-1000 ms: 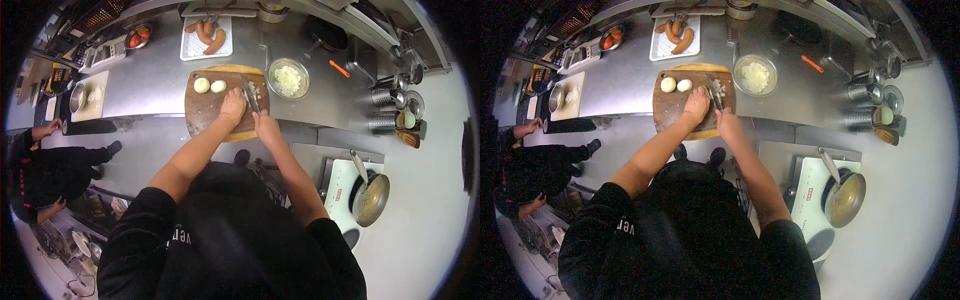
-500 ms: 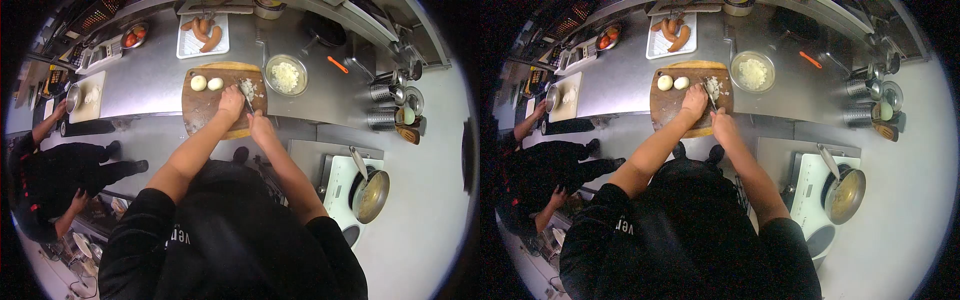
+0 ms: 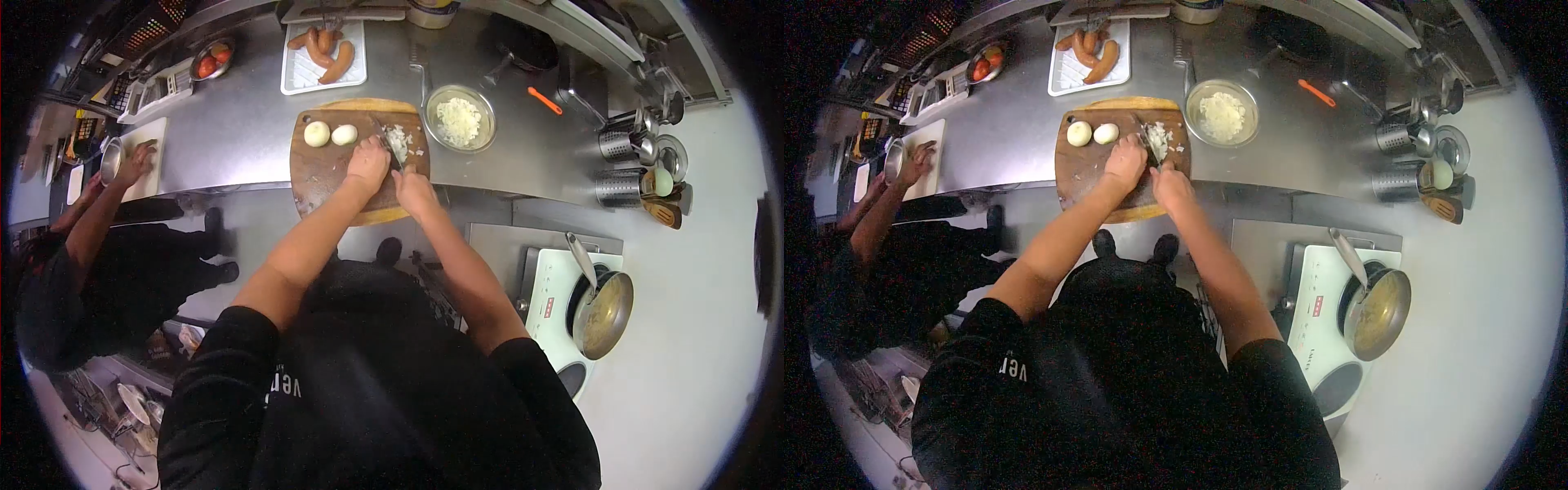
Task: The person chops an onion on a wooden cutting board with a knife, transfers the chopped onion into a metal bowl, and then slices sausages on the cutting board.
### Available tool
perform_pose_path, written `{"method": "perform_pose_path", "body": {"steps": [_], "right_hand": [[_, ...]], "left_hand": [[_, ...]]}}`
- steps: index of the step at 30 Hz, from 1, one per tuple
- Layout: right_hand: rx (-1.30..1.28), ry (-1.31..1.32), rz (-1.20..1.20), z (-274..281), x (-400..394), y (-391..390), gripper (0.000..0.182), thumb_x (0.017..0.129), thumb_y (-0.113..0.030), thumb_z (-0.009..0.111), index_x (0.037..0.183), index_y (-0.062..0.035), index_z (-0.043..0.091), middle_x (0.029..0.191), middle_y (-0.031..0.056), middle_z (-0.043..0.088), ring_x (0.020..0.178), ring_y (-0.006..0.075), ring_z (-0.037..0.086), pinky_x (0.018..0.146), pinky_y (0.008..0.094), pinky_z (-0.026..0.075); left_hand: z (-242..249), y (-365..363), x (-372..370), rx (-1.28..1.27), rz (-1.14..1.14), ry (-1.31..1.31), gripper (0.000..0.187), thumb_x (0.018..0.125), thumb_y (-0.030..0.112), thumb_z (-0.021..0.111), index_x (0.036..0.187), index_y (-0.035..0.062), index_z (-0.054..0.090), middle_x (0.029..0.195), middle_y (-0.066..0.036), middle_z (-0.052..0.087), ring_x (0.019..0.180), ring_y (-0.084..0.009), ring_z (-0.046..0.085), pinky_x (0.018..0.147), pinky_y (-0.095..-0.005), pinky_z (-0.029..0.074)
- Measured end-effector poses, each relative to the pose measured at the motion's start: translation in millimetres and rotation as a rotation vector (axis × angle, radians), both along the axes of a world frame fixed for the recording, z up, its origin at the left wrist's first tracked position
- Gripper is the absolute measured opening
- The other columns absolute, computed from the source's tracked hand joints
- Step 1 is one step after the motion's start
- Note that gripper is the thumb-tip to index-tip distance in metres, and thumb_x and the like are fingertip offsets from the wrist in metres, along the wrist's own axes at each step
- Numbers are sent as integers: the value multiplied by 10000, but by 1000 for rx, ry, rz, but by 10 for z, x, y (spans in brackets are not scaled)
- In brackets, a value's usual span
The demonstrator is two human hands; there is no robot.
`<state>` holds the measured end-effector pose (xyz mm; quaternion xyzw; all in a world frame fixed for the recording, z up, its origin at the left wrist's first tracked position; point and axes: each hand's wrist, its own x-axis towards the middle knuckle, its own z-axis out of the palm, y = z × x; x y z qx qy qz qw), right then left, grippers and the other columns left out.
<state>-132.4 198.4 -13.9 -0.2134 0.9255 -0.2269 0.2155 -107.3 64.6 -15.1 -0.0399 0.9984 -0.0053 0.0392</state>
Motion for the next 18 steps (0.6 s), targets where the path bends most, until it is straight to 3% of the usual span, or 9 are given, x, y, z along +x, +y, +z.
{"method": "perform_pose_path", "body": {"steps": [4,18], "right_hand": [[-46,2,22,273,115,125,406,960,-319,415,958,83,476,777,334,601,782,494,593,724,542,463],[106,-65,-21,368,240,111,374,961,-316,407,994,51,470,839,311,621,845,472,609,766,530,475]], "left_hand": [[-189,-22,-23,96,100,160,171,779,76,553,875,-36,640,969,-164,555,930,-298,575,751,-369,508],[-122,-27,-60,32,56,59,174,782,72,548,876,-27,656,939,-175,588,879,-297,618,713,-360,542]]}}
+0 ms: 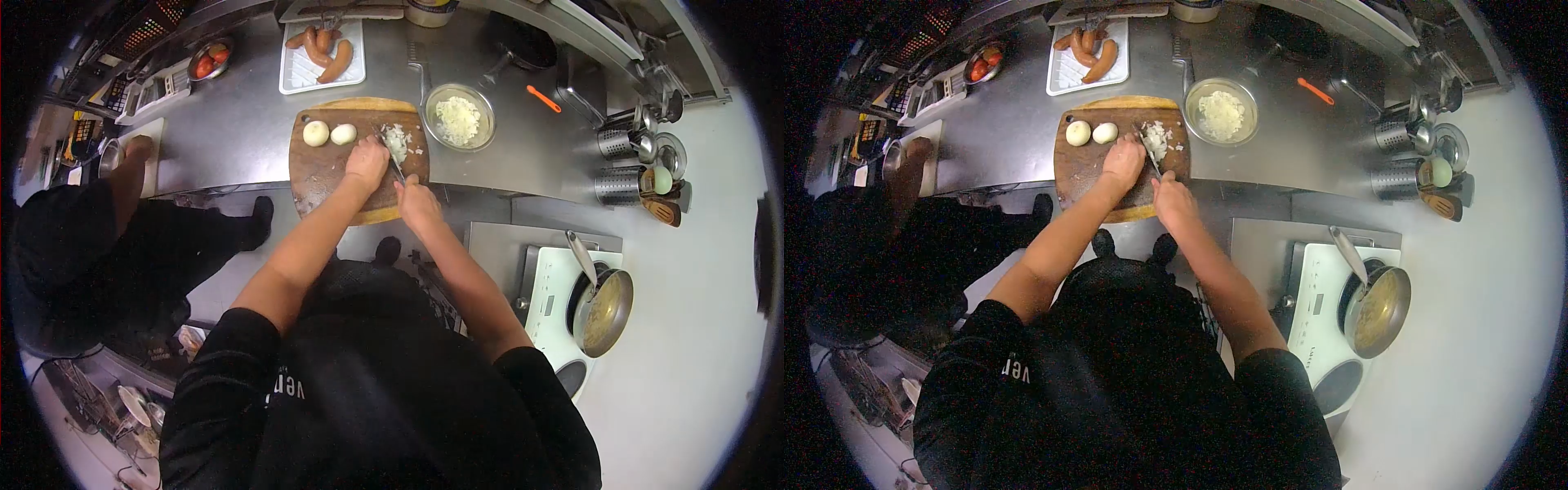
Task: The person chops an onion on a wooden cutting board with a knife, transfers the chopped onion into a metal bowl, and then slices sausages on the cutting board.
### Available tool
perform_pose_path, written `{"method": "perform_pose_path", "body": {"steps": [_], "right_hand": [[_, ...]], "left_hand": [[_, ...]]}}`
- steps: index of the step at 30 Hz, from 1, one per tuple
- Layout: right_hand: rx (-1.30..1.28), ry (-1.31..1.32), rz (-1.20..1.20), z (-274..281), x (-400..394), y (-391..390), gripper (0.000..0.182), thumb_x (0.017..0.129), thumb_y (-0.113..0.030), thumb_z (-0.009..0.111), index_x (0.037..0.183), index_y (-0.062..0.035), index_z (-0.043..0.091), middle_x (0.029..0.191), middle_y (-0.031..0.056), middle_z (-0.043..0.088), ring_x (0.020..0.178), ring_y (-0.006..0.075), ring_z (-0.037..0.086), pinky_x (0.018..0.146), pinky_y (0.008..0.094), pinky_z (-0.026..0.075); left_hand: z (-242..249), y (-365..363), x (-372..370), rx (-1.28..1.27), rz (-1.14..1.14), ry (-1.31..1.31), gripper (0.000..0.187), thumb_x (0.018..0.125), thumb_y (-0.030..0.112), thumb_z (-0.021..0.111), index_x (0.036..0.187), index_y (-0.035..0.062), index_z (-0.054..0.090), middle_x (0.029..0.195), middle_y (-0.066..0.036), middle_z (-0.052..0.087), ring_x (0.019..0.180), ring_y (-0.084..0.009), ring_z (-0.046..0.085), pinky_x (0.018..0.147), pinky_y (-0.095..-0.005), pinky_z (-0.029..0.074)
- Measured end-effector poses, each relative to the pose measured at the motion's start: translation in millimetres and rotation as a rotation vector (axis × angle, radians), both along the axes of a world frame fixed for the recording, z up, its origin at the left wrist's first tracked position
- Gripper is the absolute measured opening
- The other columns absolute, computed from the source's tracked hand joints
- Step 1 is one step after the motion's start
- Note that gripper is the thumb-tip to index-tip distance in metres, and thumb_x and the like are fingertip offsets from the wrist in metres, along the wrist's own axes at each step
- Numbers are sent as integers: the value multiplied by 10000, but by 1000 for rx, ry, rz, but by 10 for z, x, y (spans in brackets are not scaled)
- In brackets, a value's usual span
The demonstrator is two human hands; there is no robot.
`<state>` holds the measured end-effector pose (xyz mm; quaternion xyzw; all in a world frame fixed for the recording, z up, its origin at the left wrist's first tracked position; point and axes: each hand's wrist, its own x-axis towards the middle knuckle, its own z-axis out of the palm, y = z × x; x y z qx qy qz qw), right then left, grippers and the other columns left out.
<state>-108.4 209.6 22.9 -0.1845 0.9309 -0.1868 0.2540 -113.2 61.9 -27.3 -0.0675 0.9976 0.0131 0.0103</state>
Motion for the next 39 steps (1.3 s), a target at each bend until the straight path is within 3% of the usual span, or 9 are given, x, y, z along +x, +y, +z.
{"method": "perform_pose_path", "body": {"steps": [5,13,17,23,32,39], "right_hand": [[-76,70,3,-313,-80,-92,387,955,-320,420,985,62,474,797,334,608,797,482,606,740,543,469],[-61,-12,-8,16,22,28,388,960,-325,403,999,53,480,853,322,616,857,477,601,769,540,463],[-19,-12,-15,25,21,34,384,964,-319,400,991,56,478,845,326,614,854,479,599,768,544,460],[-50,-46,-8,-280,-87,-89,411,958,-345,400,1035,51,478,902,316,620,903,460,603,806,525,466],[-75,-43,-5,50,42,75,415,964,-342,397,1019,60,486,867,327,612,866,485,592,781,538,456],[-66,-14,9,11,74,77,394,966,-330,393,997,53,484,844,319,618,846,481,599,765,541,462]], "left_hand": [[40,-14,1,41,-31,-19,166,790,84,537,844,7,674,920,-167,608,858,-296,629,704,-354,547],[119,-162,-45,205,24,-75,167,784,56,523,820,8,678,874,-203,659,837,-311,665,724,-384,543],[105,-164,-51,152,-23,3,166,781,54,525,810,9,682,842,-205,666,827,-312,667,723,-384,544],[149,-159,-84,95,-19,-144,171,784,61,526,789,12,690,811,-203,670,799,-319,670,723,-383,544],[-20,-199,41,200,24,26,185,800,64,499,830,-5,668,914,-213,640,896,-321,633,803,-396,513],[20,-134,56,155,47,48,183,805,73,501,839,-13,659,955,-219,618,889,-331,622,749,-391,531]]}}
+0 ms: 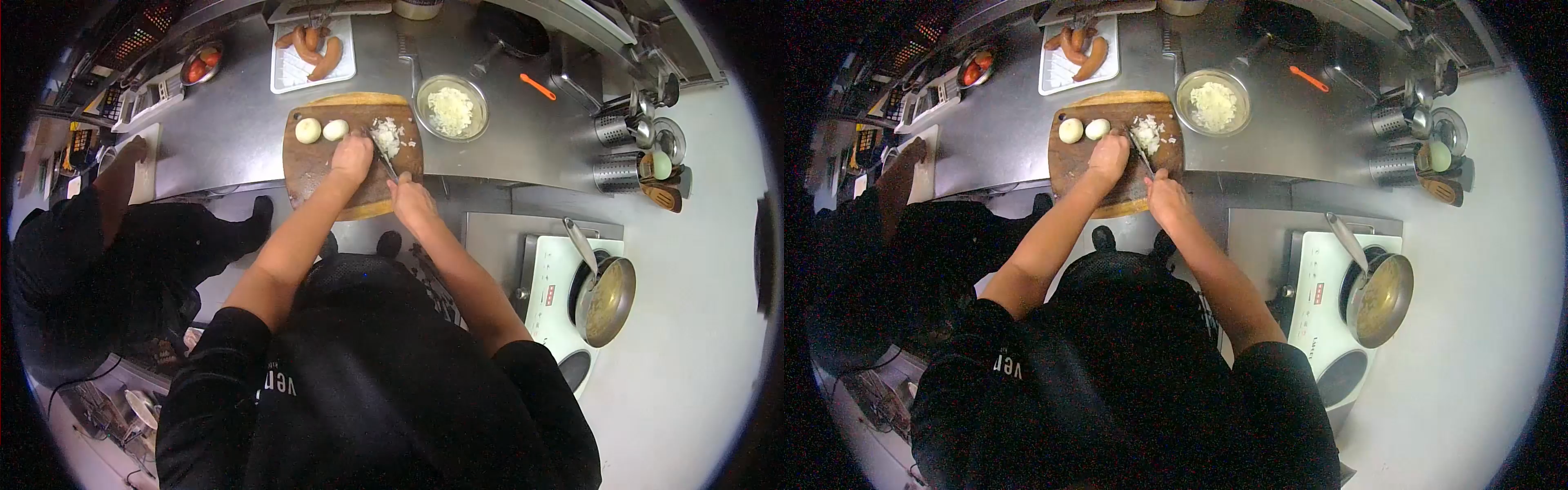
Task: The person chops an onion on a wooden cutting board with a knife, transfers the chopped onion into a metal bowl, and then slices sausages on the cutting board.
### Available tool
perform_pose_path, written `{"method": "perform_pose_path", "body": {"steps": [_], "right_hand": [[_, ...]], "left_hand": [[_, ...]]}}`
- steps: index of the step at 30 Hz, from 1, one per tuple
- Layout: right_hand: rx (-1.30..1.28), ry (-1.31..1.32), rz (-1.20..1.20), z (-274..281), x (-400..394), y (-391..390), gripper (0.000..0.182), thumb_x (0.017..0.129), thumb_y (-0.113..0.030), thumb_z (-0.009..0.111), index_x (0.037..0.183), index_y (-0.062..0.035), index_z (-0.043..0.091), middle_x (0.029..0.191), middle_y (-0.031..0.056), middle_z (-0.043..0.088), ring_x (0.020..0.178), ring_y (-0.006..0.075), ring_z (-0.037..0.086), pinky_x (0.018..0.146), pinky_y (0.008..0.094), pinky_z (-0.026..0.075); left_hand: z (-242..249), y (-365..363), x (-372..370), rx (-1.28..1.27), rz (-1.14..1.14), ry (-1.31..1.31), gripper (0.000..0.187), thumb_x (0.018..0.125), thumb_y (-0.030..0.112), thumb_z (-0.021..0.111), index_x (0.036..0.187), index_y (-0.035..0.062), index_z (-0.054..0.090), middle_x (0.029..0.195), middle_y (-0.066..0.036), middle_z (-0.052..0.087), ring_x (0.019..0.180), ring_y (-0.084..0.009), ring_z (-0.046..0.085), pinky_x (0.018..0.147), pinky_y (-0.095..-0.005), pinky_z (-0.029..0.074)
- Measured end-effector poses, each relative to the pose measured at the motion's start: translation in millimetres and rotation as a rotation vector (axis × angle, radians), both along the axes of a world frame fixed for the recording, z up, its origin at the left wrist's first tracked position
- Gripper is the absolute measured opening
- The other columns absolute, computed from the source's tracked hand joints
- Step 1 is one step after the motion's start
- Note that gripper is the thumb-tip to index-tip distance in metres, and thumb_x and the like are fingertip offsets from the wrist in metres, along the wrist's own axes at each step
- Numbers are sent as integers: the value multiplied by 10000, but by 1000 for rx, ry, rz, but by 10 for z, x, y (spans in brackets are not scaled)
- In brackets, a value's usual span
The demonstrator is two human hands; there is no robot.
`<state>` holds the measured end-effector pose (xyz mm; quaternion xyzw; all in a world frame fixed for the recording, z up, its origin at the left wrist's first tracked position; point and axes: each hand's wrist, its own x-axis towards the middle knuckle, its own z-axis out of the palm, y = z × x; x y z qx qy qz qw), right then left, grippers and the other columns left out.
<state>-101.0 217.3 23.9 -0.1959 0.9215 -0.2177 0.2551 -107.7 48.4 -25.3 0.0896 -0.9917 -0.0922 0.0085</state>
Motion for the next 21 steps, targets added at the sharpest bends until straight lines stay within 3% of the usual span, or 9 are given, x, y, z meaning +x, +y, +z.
{"method": "perform_pose_path", "body": {"steps": [9,12,15,17,21], "right_hand": [[-5,44,-8,-209,-145,-172,385,958,-318,413,1000,56,492,836,320,618,849,476,603,771,535,467],[-53,32,30,-217,-263,-129,398,956,-319,421,978,71,497,825,326,613,848,483,598,773,527,467],[-34,7,10,-70,-100,2,404,955,-319,425,964,78,498,825,339,605,848,489,591,778,526,463],[-15,-14,-11,-51,-56,31,404,956,-317,426,963,81,496,837,344,604,855,490,590,780,529,460],[-21,-23,-14,-153,-24,-20,404,956,-322,428,969,76,499,846,341,606,854,489,592,777,527,464]], "left_hand": [[-69,-27,-1,-13,-21,-24,190,815,79,498,829,-1,670,911,-200,641,872,-316,643,747,-393,538],[-58,-114,-27,45,4,51,214,823,86,479,803,-11,669,883,-220,646,847,-338,650,748,-411,534],[-139,-168,-49,159,91,-45,235,826,89,457,774,-32,652,850,-242,645,822,-364,649,739,-428,530],[-284,-212,-94,301,108,91,271,836,108,431,776,-52,640,836,-271,633,803,-396,641,726,-447,524],[-106,-187,-55,290,82,78,312,852,139,406,767,-59,633,834,-286,624,812,-404,635,732,-455,518]]}}
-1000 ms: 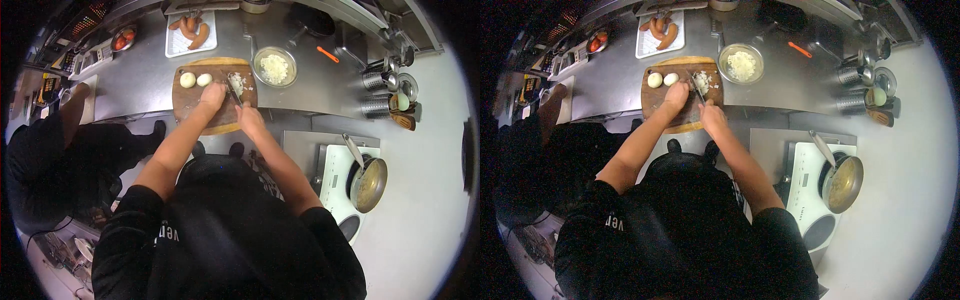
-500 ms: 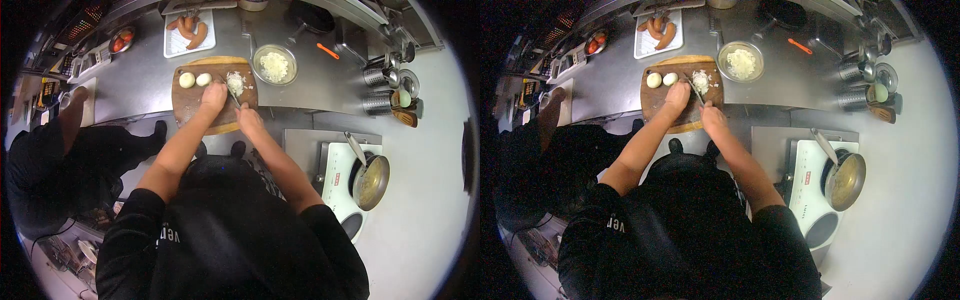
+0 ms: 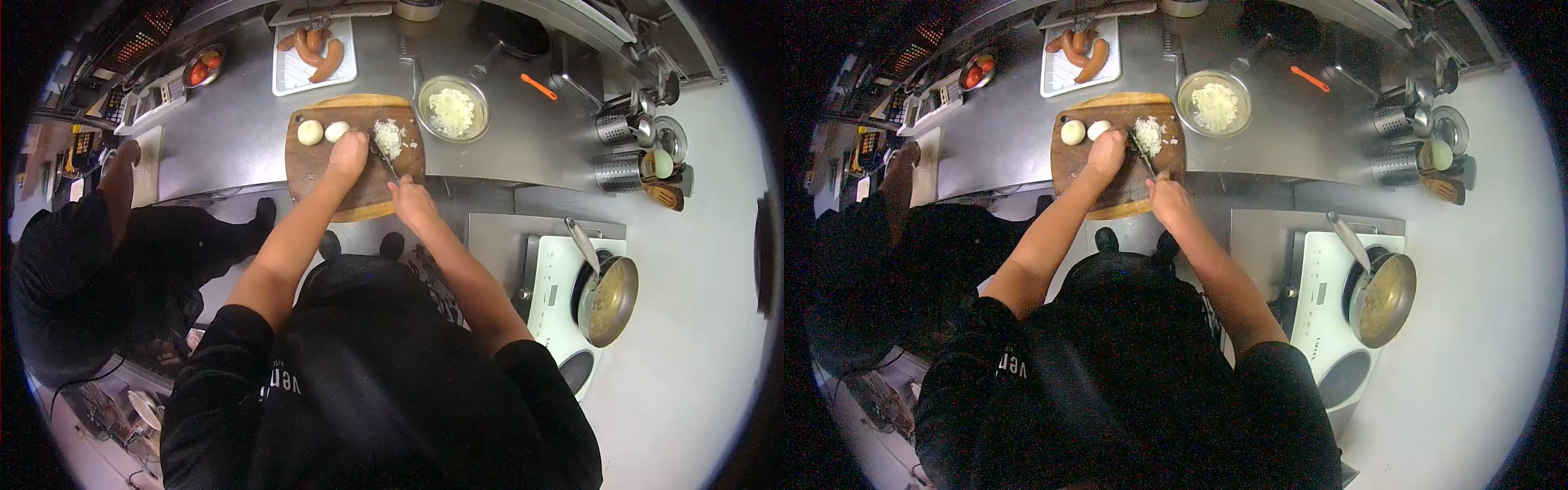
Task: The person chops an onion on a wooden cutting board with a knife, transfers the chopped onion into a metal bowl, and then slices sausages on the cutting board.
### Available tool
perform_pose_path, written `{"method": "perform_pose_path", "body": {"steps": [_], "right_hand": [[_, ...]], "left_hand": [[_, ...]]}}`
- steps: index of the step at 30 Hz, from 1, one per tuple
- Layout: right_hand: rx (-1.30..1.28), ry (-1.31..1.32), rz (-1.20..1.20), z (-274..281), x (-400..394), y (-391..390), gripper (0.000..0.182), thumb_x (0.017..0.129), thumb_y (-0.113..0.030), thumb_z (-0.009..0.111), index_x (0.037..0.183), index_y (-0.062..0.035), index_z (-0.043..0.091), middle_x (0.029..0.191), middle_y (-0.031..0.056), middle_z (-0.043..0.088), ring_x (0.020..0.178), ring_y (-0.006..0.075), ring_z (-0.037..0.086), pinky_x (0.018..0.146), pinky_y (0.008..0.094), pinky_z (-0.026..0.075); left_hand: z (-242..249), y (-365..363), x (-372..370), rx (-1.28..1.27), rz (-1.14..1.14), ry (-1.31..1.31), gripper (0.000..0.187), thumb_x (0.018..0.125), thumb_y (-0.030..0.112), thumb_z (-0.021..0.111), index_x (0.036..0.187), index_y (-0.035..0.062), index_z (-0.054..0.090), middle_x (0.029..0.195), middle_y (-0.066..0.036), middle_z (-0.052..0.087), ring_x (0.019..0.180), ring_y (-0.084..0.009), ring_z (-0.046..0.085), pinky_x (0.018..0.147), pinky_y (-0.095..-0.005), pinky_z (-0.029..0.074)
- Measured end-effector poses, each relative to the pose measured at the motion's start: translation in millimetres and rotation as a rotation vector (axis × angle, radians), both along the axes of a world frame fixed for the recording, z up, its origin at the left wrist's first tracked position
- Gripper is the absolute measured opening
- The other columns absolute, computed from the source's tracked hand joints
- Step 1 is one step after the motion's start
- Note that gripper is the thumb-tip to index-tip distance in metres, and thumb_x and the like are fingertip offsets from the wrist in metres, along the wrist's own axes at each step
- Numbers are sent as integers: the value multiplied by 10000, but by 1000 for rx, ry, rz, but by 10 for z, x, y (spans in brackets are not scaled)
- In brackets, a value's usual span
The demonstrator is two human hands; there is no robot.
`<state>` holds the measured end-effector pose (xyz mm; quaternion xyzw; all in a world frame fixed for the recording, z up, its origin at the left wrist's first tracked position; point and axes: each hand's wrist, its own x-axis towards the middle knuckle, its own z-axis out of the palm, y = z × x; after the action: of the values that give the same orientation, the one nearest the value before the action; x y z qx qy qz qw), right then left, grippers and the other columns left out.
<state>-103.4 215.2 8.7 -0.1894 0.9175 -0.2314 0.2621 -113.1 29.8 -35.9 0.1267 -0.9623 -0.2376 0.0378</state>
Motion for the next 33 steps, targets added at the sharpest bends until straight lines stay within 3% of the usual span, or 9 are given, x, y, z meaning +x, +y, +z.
{"method": "perform_pose_path", "body": {"steps": [6,8,12,14,20,22,27,30,33], "right_hand": [[-30,85,65,-106,-242,-126,433,962,-349,415,1005,73,497,841,317,618,790,460,622,676,499,506],[-91,-241,-89,307,-238,-52,490,968,-389,386,1031,88,482,803,288,620,662,412,639,496,441,526],[-97,-261,-50,361,-72,121,526,968,-421,365,1056,87,475,775,268,613,569,367,631,377,391,505],[-56,-245,-32,251,15,109,482,964,-390,388,1005,70,527,828,306,622,758,455,626,746,515,492],[-101,-113,-37,-62,-158,87,468,960,-374,396,958,71,539,857,348,601,856,488,591,795,537,458],[-107,-93,-13,-15,-192,96,477,961,-379,390,965,76,532,860,352,599,877,483,590,798,531,460],[-70,80,-19,-129,-56,131,447,973,-373,373,996,56,496,840,324,613,780,464,618,697,530,496],[-10,13,-31,2,-17,121,417,972,-347,374,1004,49,502,869,332,609,888,481,587,814,543,438],[35,7,34,183,-20,120,419,965,-347,380,1031,48,504,903,319,619,880,467,604,780,539,465]], "left_hand": [[-148,-130,-35,46,9,-1,184,805,75,498,775,-41,637,851,-265,625,788,-410,627,747,-459,512],[-272,-292,-11,-41,-12,102,126,757,59,580,788,-43,648,848,-270,626,787,-401,629,731,-453,512],[383,-337,25,72,123,31,109,749,80,610,771,-6,674,821,-275,628,804,-403,626,721,-442,515],[472,-421,38,62,130,42,111,748,75,604,767,-5,678,832,-253,643,812,-401,629,725,-436,518],[51,-591,3,-271,-107,-10,140,745,51,579,780,-58,659,814,-234,648,796,-378,641,736,-432,517],[48,-472,52,-324,-106,-135,362,740,61,616,1100,25,617,987,-240,614,907,-375,611,805,-428,494],[2,-130,247,-65,-168,97,408,734,40,634,1140,70,616,1046,-214,589,909,-384,600,814,-430,489],[202,-38,269,33,-133,89,407,735,19,630,1140,59,617,1073,-209,588,919,-389,595,813,-429,491],[275,-56,243,-16,-193,77,372,786,25,558,1155,57,600,1125,-196,577,995,-360,590,860,-406,489]]}}
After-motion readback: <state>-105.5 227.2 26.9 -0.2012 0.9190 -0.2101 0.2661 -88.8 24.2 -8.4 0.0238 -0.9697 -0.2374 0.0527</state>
